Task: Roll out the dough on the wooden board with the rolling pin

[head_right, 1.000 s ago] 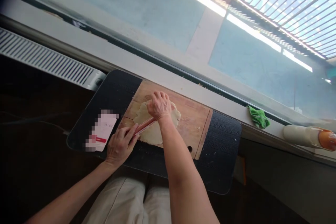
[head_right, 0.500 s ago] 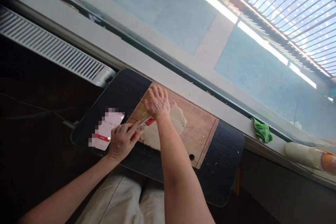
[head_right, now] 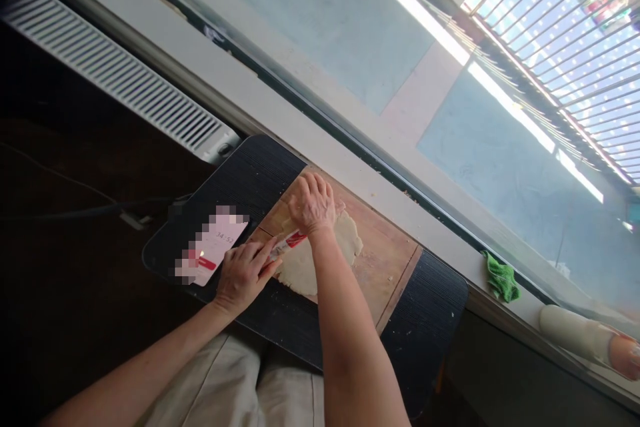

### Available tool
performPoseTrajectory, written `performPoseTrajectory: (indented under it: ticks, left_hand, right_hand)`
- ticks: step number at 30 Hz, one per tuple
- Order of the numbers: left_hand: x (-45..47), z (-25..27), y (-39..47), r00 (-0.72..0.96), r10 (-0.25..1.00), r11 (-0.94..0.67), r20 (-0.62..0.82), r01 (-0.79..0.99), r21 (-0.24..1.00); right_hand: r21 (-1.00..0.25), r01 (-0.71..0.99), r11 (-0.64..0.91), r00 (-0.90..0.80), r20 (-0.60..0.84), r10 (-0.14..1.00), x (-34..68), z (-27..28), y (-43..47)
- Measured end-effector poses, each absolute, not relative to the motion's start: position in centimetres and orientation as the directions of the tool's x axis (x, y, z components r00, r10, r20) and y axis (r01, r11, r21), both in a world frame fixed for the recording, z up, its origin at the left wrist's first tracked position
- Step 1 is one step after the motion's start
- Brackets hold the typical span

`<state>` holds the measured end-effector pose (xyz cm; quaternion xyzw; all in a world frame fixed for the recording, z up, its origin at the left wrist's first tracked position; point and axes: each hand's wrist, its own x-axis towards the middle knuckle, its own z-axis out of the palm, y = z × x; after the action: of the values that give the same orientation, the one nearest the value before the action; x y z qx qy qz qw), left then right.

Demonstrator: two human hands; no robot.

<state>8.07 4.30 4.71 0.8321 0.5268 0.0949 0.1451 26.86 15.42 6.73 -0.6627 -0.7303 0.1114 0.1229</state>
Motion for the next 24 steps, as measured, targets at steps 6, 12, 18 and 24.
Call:
performPoseTrajectory:
  ticks: [6,12,18,24]
  left_hand:
    - [8.4,5.0,3.5,0.415,0.91,-0.393,0.018,0.846,0.361]
    - [8.8,5.2,3.3,0.391,0.92,-0.366,0.01,0.851,0.376]
    - [8.1,4.9,4.8,0.371,0.929,-0.344,0.0,0.862,0.372]
    - [9.2,5.4,3.1,0.347,0.938,-0.311,-0.017,0.86,0.404]
  right_hand:
    - [-0.321,0.946,0.052,-0.046,0.027,0.999,27.5,7.0,13.5]
    - [-0.31,0.95,0.04,-0.034,0.023,0.999,28.2,6.8,12.6]
    - [-0.294,0.952,0.081,-0.08,0.015,0.997,25.4,6.2,18.0]
    - [-0.323,0.945,0.061,-0.048,0.048,0.998,27.4,6.8,14.4]
